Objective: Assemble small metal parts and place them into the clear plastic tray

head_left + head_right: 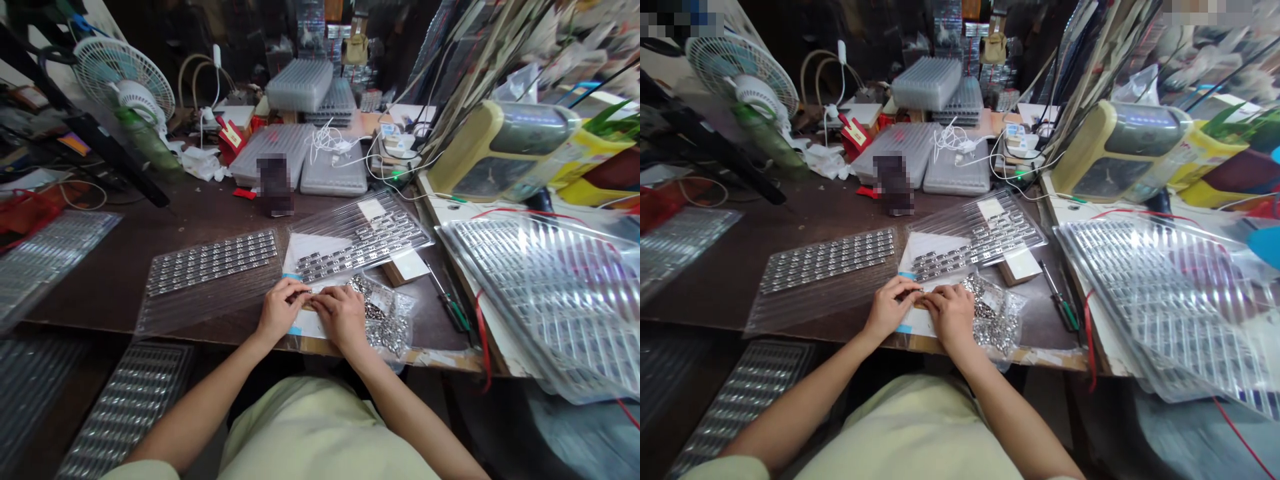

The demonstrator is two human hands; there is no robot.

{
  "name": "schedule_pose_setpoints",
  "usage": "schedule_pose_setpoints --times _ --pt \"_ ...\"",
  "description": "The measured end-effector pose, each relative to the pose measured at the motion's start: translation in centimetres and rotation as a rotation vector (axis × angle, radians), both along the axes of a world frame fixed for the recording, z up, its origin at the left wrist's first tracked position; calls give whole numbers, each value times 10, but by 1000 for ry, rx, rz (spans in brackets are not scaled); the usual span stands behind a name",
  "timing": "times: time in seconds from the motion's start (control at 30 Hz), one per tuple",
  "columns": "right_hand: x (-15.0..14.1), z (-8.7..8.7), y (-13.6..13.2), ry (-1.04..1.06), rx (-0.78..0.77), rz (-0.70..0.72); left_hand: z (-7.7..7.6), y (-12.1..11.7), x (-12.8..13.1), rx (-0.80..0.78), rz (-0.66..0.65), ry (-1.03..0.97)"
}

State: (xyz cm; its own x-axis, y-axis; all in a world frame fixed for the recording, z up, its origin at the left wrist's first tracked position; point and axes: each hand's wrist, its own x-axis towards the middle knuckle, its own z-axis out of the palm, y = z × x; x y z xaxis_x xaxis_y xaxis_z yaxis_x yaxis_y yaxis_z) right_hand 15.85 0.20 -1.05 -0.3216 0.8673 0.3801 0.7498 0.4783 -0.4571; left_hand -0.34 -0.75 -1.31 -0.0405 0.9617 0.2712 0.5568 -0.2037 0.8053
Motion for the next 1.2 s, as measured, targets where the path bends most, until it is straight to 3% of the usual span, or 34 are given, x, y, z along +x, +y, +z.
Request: schedule_pose_setpoints --times 0.23,0.43,0.57,0.73,1.0,1.1,1.2 --pt "24 1 0 -122 28 -53 1 0 1 -12 -18 -13" --pt "43 -4 -4 -163 -5 -17 -2 1 1 -40 -3 17" --pt "37 3 1 -183 19 -72 0 1 1 -39 1 4" --pt "15 14 16 -347 36 25 -1 1 1 -19 4 -11" --pt "-1 6 24 -455 1 -19 -3 2 0 -5 -22 -12" --pt "7 9 23 -387 -30 -11 -3 1 1 -1 -2 -12" --pt "23 15 20 -127 -73 13 -4 -2 2 58 30 33"
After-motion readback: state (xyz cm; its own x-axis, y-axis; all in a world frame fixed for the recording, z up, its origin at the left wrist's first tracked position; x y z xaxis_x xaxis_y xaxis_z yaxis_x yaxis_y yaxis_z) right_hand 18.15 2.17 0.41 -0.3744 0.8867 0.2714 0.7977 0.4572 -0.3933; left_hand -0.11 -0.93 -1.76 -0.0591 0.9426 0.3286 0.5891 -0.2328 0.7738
